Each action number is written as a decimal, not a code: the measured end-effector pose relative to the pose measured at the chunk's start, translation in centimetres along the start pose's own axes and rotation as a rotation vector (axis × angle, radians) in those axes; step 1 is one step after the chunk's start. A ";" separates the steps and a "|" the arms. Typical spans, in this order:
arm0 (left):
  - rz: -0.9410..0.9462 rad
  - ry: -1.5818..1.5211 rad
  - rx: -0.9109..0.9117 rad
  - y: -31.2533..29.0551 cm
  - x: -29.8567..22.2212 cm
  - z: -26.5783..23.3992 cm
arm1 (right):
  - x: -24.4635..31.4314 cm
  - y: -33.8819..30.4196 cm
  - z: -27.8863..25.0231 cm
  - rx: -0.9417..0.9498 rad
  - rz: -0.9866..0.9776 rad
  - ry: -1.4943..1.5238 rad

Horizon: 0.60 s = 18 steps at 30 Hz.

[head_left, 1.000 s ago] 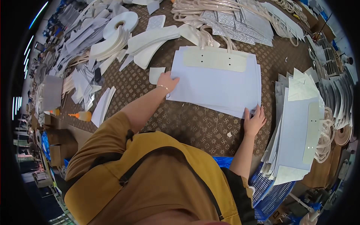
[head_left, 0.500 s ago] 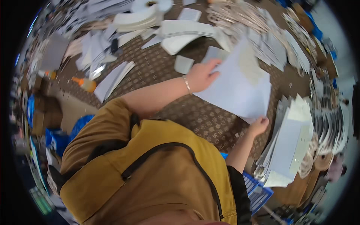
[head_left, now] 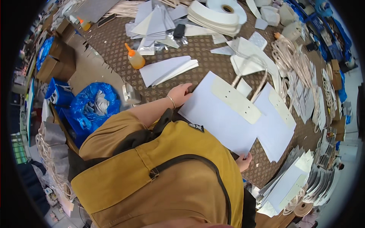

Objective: Folding and applying glue to white paper sheets to assemble bags at a factory workbench.

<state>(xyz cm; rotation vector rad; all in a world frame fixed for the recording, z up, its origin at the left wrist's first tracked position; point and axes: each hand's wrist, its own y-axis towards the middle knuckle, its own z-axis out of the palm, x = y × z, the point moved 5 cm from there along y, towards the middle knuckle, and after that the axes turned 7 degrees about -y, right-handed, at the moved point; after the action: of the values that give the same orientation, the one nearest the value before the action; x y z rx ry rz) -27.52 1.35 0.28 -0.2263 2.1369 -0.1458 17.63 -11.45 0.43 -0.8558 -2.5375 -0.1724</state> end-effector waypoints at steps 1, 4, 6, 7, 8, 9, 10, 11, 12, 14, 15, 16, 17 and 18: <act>0.076 -0.008 -0.042 -0.7 0.0 -1.3 | 0.5 -0.3 0.0 0.003 -0.016 -0.013; 0.142 -0.005 -0.125 -2.3 1.3 -6.2 | 2.6 -0.1 -0.2 -0.195 -0.062 -0.411; 0.092 0.031 -0.205 -3.7 4.9 -10.2 | 6.4 -0.5 0.2 -0.217 -0.154 -0.407; 0.049 0.041 -0.246 -4.5 7.4 -12.3 | 9.2 -1.0 0.5 -0.231 -0.238 -0.401; 0.038 -0.021 -0.327 -5.0 9.6 -14.7 | 11.5 -1.9 1.1 -0.247 -0.307 -0.393; 0.028 -0.081 -0.409 -5.3 11.8 -17.2 | 13.0 -2.4 2.3 -0.253 -0.305 -0.395; -0.118 -0.223 -0.480 -5.0 14.8 -20.0 | 14.7 -3.0 4.1 -0.216 -0.394 -0.336; -0.262 -0.365 -0.547 -3.6 17.3 -22.5 | 16.3 -3.7 5.8 -0.181 -0.481 -0.274; -0.237 -0.248 -0.593 -1.9 16.9 -25.7 | 17.7 -4.2 7.1 -0.188 -0.479 -0.275; -0.187 -0.101 -0.659 2.0 16.7 -30.9 | 20.5 -5.7 9.6 -0.138 -0.522 -0.264; -0.161 -0.076 -0.675 4.5 16.9 -32.5 | 21.6 -6.5 10.8 -0.114 -0.544 -0.260; -0.033 -0.023 -0.732 7.0 15.8 -33.6 | 22.2 -7.3 11.9 -0.121 -0.537 -0.262; 0.097 0.027 -0.786 9.2 14.7 -34.6 | 22.8 -8.1 13.3 -0.081 -0.618 -0.266; 0.099 0.021 -0.785 11.6 15.5 -35.5 | 23.6 -8.7 14.4 -0.037 -0.708 -0.271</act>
<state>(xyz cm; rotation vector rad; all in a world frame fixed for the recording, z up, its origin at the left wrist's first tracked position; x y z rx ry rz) -66.76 9.83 4.67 -0.5670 2.1240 0.7629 -9.72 -1.87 -1.35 0.0519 -2.9980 -0.3390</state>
